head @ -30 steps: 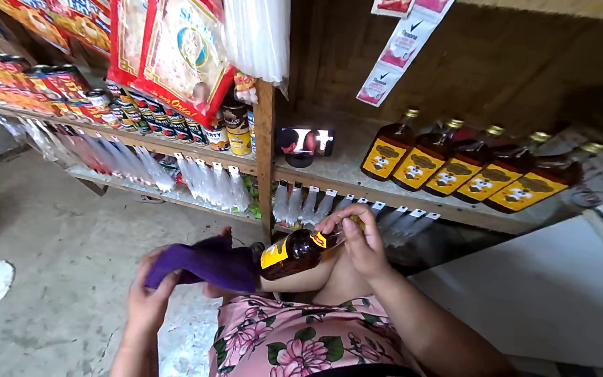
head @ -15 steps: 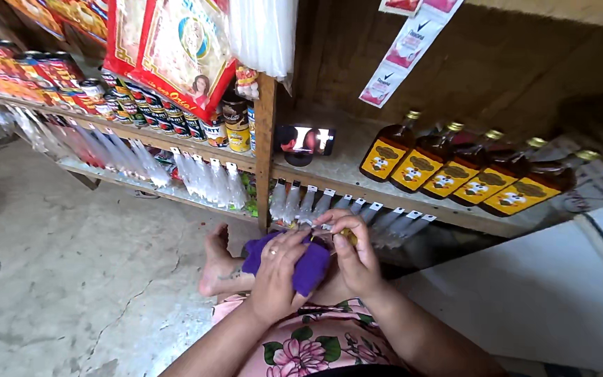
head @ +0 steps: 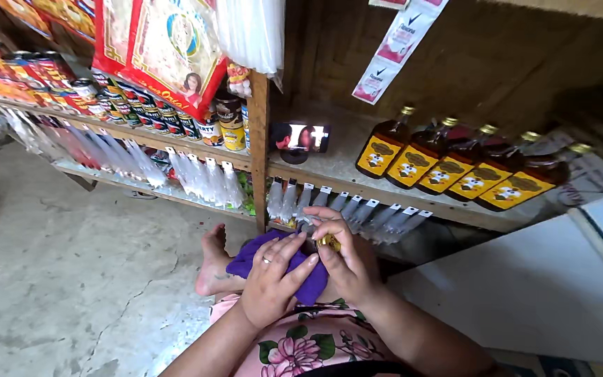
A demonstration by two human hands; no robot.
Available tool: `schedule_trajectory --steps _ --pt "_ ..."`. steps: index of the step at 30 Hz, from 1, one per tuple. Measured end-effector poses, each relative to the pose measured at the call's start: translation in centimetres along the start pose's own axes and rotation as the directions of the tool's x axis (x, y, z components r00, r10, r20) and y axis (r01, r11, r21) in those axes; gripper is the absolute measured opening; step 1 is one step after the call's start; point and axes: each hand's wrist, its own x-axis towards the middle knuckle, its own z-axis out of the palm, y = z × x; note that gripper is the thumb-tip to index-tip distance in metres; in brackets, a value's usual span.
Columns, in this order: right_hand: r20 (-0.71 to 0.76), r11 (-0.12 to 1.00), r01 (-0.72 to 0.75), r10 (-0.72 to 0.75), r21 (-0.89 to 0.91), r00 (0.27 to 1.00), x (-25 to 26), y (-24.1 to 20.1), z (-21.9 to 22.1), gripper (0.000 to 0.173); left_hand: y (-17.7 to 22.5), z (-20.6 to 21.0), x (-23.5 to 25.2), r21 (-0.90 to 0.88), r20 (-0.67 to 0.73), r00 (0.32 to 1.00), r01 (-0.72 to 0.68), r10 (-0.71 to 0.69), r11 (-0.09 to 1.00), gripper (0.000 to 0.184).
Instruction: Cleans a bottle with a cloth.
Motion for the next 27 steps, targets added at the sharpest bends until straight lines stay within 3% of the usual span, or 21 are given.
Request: schedule_trajectory --steps 6,11,16,27 --pt "0.038 1.0 -0.015 0.016 -0.01 0.999 -0.1 -0.2 -0.5 0.048 0.3 0.6 1.0 -0.007 -0.024 0.999 -0.036 0.036 0.999 0.041" --pt "0.026 0.999 -0.028 0.029 -0.045 0.999 0.0 0.3 -0.9 0.037 -1.0 0.9 0.4 0.037 0.015 0.999 -0.049 0.048 0.998 0.039" --pt "0.006 0.997 -0.028 0.029 -0.076 1.0 0.1 0.6 -1.2 0.037 -1.6 1.0 -0.9 0.095 0.068 0.997 -0.03 0.023 0.995 0.038" --pt "-0.014 0.999 -0.032 0.032 -0.041 0.999 0.2 0.9 -1.6 0.033 -3.9 2.2 -4.5 -0.014 -0.048 0.998 0.036 -0.037 0.999 0.037"
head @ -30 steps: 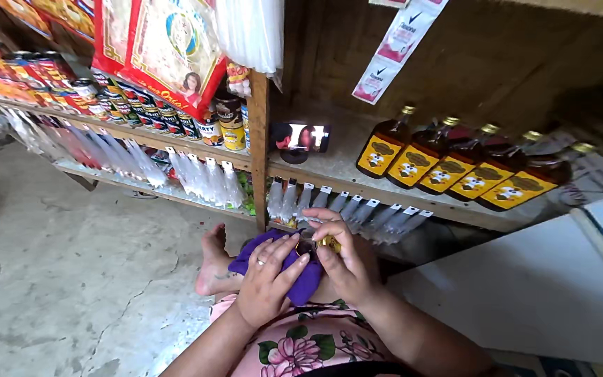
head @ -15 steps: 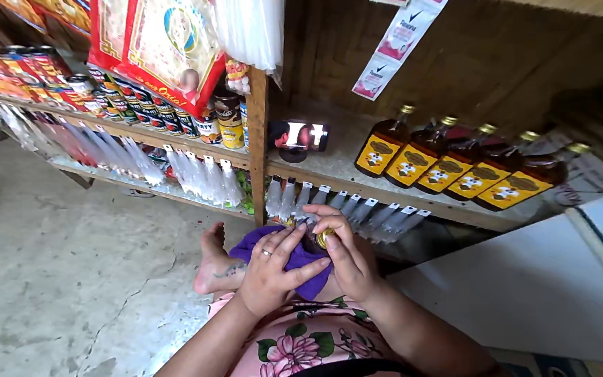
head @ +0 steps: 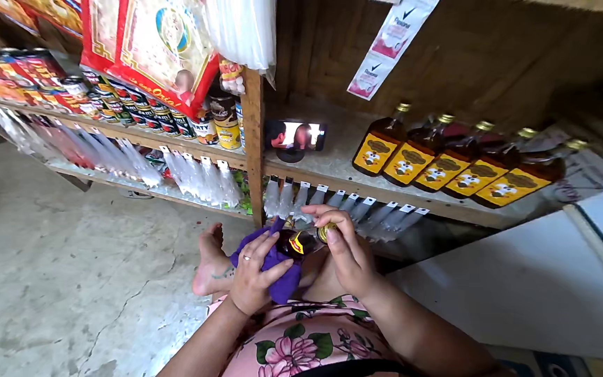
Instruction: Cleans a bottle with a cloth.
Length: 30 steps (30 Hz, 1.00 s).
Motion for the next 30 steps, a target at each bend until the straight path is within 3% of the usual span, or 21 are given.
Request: schedule_trajectory --steps 6,14,18,25,28,30 --pt "-0.002 0.998 -0.036 0.036 0.05 0.999 0.1 0.1 -0.3 0.033 -2.3 0.6 -3.8 -0.098 0.029 0.984 0.179 -0.177 0.979 0.072" --pt "0.058 0.99 -0.022 0.014 0.141 0.998 -0.5 0.1 0.5 0.028 -3.7 1.3 -6.2 -0.12 0.075 0.945 0.326 -0.319 0.938 0.096" --pt "0.086 0.995 -0.018 0.009 0.102 0.996 -0.5 -0.3 0.8 0.029 -3.6 1.5 -6.7 -0.118 0.104 0.916 0.398 -0.387 0.91 0.098" --pt "-0.03 0.978 0.025 -0.019 0.209 0.999 -1.0 -0.9 1.5 0.026 -4.4 -1.0 -5.2 -0.215 0.054 0.96 0.279 -0.274 0.936 0.094" --pt "-0.069 0.955 -0.064 0.087 0.289 0.994 -1.2 -1.0 2.2 0.026 -5.1 -3.9 -3.9 -0.208 0.172 0.944 0.315 -0.282 0.926 0.094" --pt "-0.073 0.942 -0.114 0.144 0.317 0.987 -1.4 -0.6 2.9 0.027 -5.8 -5.5 -3.6 -0.177 0.325 0.889 0.391 -0.322 0.903 0.099"
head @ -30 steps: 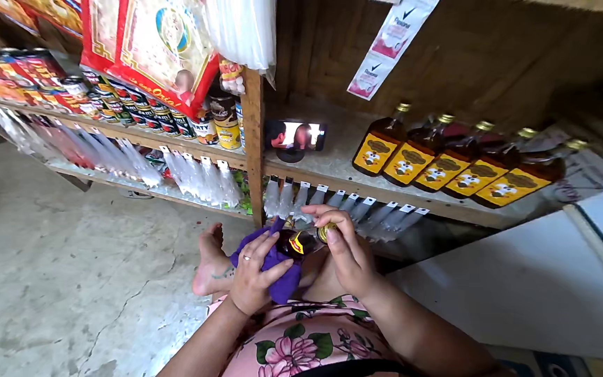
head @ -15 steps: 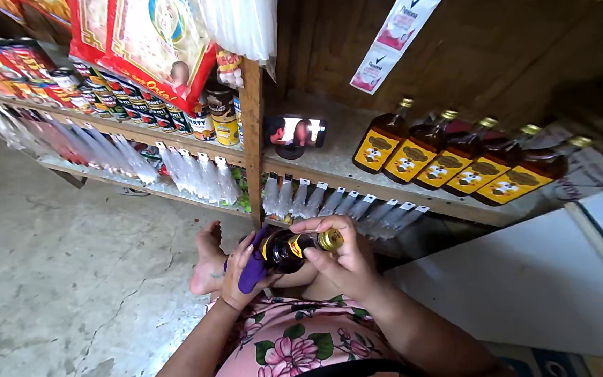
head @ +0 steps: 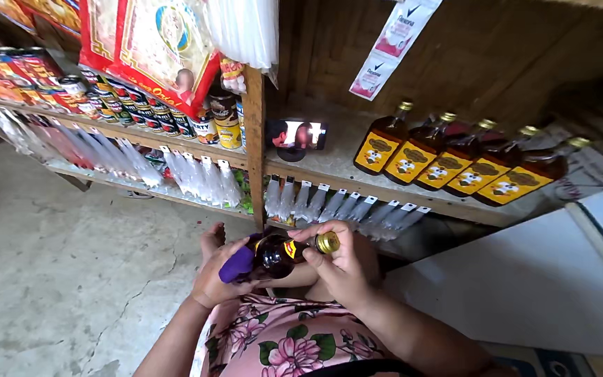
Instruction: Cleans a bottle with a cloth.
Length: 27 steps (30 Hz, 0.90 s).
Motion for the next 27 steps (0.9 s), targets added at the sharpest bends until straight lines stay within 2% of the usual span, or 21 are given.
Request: schedule_trajectory --steps 3,8,11,16,20,23,27 --pt "0.007 0.999 -0.003 0.004 -0.05 1.0 -0.2 0.9 0.6 0.027 -0.5 -1.0 0.0 0.014 0.125 0.99 0.066 -0.067 0.998 0.103" --pt "-0.011 0.993 -0.048 0.047 -0.11 0.999 0.5 0.9 0.4 0.032 -0.9 -1.2 -0.1 -0.038 0.133 0.986 0.108 -0.102 0.993 0.098" --pt "-0.01 0.99 -0.067 0.066 -0.128 0.998 0.9 0.9 0.1 0.029 -0.6 -1.0 -0.3 -0.099 0.105 0.992 0.077 -0.067 0.992 0.087" --pt "-0.052 0.985 -0.115 0.109 -0.132 0.993 1.0 1.0 -0.6 0.028 2.7 -0.2 1.2 -0.075 0.02 0.999 0.036 -0.035 0.997 0.063" --pt "-0.026 0.984 -0.077 0.074 -0.159 0.997 1.0 1.3 -0.5 0.029 6.5 0.4 3.7 0.034 -0.05 0.998 -0.024 0.025 0.999 0.054" --pt "-0.003 0.98 -0.04 0.04 -0.196 0.999 0.8 1.3 -0.3 0.031 9.0 1.1 5.6 0.148 -0.076 0.997 0.002 0.009 0.989 0.053" --pt "0.027 0.968 -0.016 0.023 -0.251 0.999 0.5 1.0 -0.6 0.037 11.2 2.4 7.0 0.15 -0.138 0.99 -0.014 0.035 0.989 0.058"
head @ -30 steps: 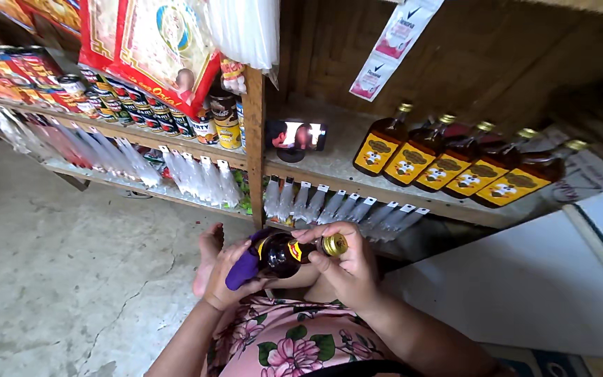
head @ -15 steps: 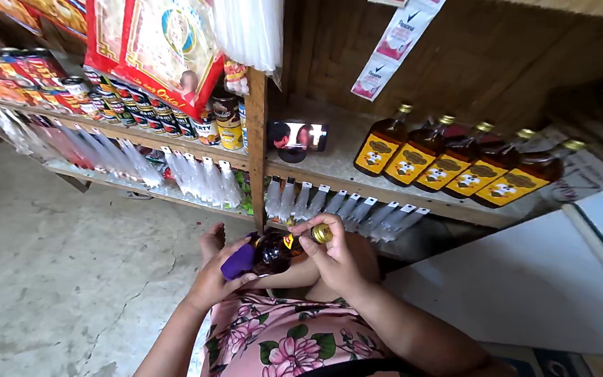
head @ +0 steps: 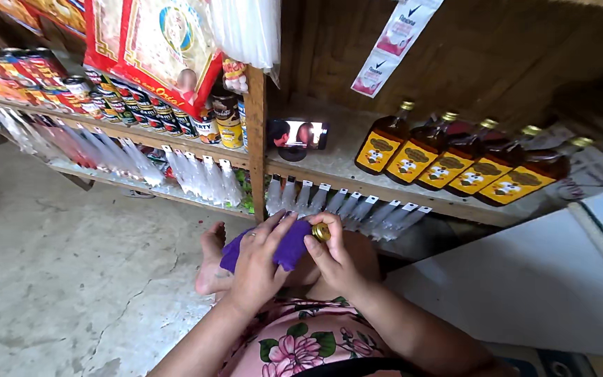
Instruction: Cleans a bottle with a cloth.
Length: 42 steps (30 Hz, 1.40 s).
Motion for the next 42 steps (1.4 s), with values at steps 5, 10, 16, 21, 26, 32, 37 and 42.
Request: schedule_trajectory --steps 5,10,16,21,26,32,37,42 --pt "0.033 1.0 0.025 -0.025 0.005 0.999 -0.6 -0.5 -0.4 0.058 1.6 1.7 0.1 0.091 -0.049 0.98 -0.186 0.191 0.978 0.058" --pt "0.001 0.998 -0.064 0.064 -0.017 0.998 -0.3 -0.1 -0.9 0.071 -1.5 2.3 -1.2 0.259 0.007 0.921 -0.378 0.389 0.889 0.037" --pt "0.035 0.99 -0.13 0.128 0.05 0.991 0.1 0.1 -0.9 0.061 -2.6 2.4 -2.3 0.363 0.014 0.908 -0.395 0.419 0.844 0.029" --pt "0.042 0.989 -0.143 0.141 0.046 0.989 0.2 0.1 -0.8 0.058 -3.2 1.7 -3.3 0.357 0.002 0.936 -0.329 0.352 0.874 0.027" --pt "0.043 0.984 -0.164 0.162 0.071 0.986 0.5 0.2 -1.1 0.047 -3.7 1.3 -4.3 0.323 -0.026 0.959 -0.258 0.281 0.911 0.029" --pt "0.087 0.98 -0.196 0.192 0.039 0.978 1.2 -0.1 -1.7 0.037 -5.1 1.2 -5.9 0.29 -0.069 0.963 -0.23 0.26 0.929 0.031" --pt "0.099 0.977 -0.21 0.206 0.035 0.974 1.4 0.0 -1.9 0.036 -6.8 1.8 -7.6 0.269 -0.105 0.964 -0.209 0.245 0.94 0.036" --pt "0.079 0.974 -0.224 0.221 0.038 0.972 1.4 0.2 -2.0 0.036 -9.4 2.2 -9.8 0.268 -0.092 0.969 -0.196 0.228 0.943 0.035"
